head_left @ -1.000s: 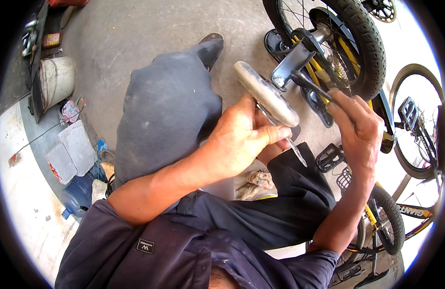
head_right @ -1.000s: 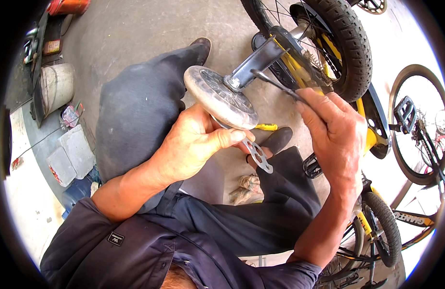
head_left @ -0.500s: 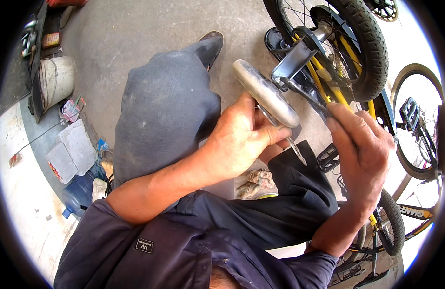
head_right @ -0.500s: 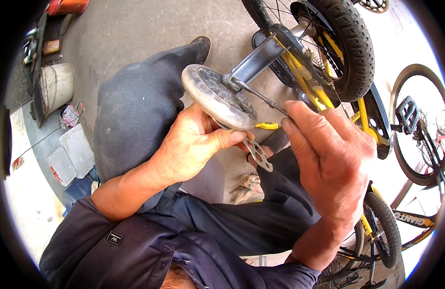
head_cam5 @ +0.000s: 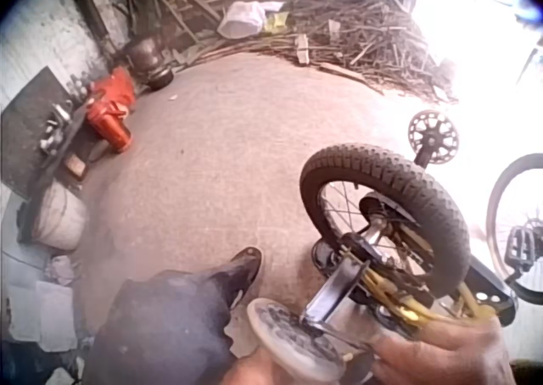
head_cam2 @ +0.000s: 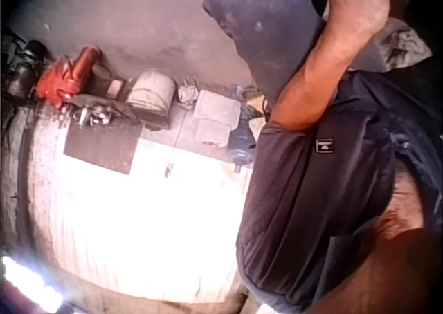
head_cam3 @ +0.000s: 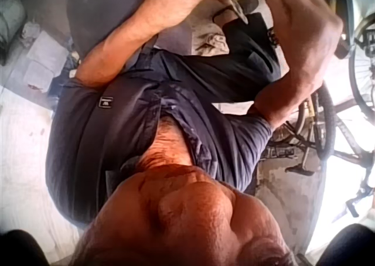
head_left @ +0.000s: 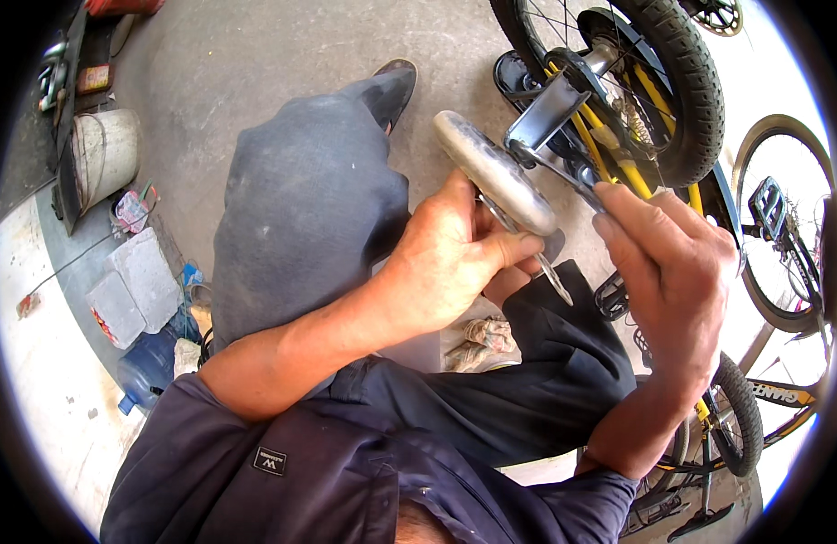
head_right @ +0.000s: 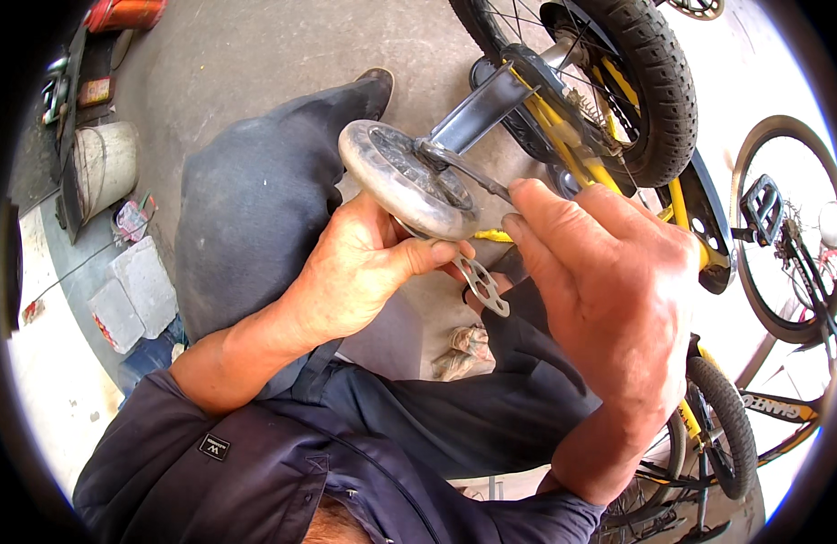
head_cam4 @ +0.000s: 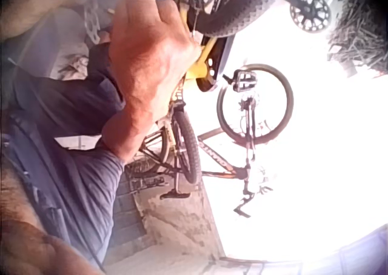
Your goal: The person is sitting on the floor repairing a yellow bicycle. They use a wrench to tighten a bolt on the rear wheel hub and a screwdriver to adjust a component on the wheel.
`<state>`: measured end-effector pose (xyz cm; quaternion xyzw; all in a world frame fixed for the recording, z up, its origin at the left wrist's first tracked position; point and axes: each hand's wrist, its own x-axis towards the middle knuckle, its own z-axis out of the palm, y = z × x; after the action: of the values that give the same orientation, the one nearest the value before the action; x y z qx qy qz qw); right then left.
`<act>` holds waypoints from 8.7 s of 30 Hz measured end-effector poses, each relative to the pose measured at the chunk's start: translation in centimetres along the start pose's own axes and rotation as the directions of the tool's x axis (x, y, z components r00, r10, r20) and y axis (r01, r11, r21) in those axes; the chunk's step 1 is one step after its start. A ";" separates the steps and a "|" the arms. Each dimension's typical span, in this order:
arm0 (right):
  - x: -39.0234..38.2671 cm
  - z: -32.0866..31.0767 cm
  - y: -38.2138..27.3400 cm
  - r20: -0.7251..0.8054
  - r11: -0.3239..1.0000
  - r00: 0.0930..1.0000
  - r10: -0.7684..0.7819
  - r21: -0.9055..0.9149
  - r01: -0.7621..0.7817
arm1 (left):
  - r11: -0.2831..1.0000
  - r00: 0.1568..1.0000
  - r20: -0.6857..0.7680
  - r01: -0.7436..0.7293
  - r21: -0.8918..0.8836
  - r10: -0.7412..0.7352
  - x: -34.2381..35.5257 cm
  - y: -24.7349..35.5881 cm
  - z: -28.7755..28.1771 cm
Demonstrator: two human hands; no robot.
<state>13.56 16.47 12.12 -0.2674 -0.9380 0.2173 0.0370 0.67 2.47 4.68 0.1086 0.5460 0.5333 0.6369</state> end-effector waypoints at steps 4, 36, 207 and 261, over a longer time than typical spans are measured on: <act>-0.2 0.8 0.9 0.026 0.989 0.998 0.053 0.140 -0.056 | 0.998 1.000 0.032 0.001 -0.063 0.001 -0.1 0.0 -0.1; 1.1 6.3 5.5 0.204 0.913 0.976 0.083 0.378 -0.156 | 0.995 0.996 0.079 -0.021 -0.097 0.029 0.0 -0.3 -0.2; -0.4 0.2 1.8 0.017 0.955 0.996 0.088 0.283 -0.089 | 0.987 0.997 0.072 -0.021 -0.160 0.033 -0.1 -0.2 -0.1; -0.2 4.3 5.9 0.142 0.953 0.960 0.240 0.155 -0.261 | 0.983 0.996 0.090 0.016 -0.182 0.001 0.0 0.1 0.0</act>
<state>15.83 19.17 5.71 -0.3665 -0.8747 0.3163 -0.0254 0.61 2.45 4.73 0.0717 0.4661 0.5732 0.6701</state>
